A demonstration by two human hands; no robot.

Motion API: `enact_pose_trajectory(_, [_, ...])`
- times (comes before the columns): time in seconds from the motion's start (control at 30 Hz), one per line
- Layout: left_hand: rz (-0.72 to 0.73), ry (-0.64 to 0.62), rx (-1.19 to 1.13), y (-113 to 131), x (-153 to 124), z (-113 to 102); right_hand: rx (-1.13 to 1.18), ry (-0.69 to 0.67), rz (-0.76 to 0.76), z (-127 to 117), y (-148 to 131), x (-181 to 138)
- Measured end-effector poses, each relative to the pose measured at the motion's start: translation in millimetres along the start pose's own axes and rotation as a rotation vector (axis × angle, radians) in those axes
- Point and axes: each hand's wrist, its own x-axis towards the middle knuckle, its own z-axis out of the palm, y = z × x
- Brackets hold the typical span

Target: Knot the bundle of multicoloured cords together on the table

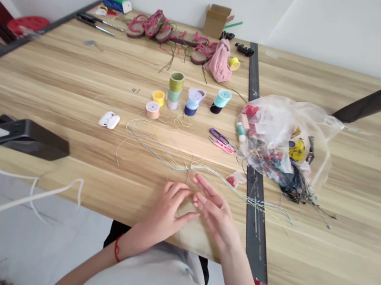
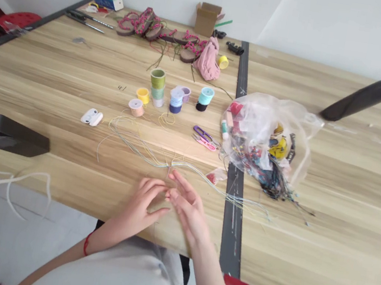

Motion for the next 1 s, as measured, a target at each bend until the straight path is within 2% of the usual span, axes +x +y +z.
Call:
enact_pose_trajectory(0.17, [-0.040,0.036,-0.167,2.6,6.4,10.0,-0.050,0.014,-0.038,0.7,1.8,-1.0])
enact_pose_trajectory(0.3, [-0.102,0.037,-0.295,8.2,3.8,5.1,-0.037,0.030,-0.033,-3.8,7.0,0.1])
enact_pose_trajectory(0.47, [-0.269,0.034,-0.448,12.6,0.7,-8.9,-0.089,0.078,-0.078,-15.5,14.9,-0.4])
enact_pose_trajectory(0.6, [-0.372,-0.085,-0.474,8.2,-0.4,-26.9,-0.204,0.104,-0.128,-31.0,21.3,-1.9])
enact_pose_trajectory(0.7, [-0.279,-0.177,-0.360,3.2,-2.7,-35.7,-0.247,0.103,-0.139,-38.1,25.8,-1.7])
enact_pose_trajectory(0.8, [-0.180,-0.211,-0.310,0.1,-5.8,-36.6,-0.237,0.115,-0.145,-36.8,25.1,-1.1])
enact_pose_trajectory(0.93, [-0.295,-0.318,-0.415,-0.8,-6.5,-36.4,-0.209,0.135,-0.099,-31.9,14.1,-1.3])
enact_pose_trajectory(1.0, [-0.312,-0.314,-0.375,-2.2,-4.4,-40.1,-0.211,0.157,-0.086,-34.9,8.4,-1.8])
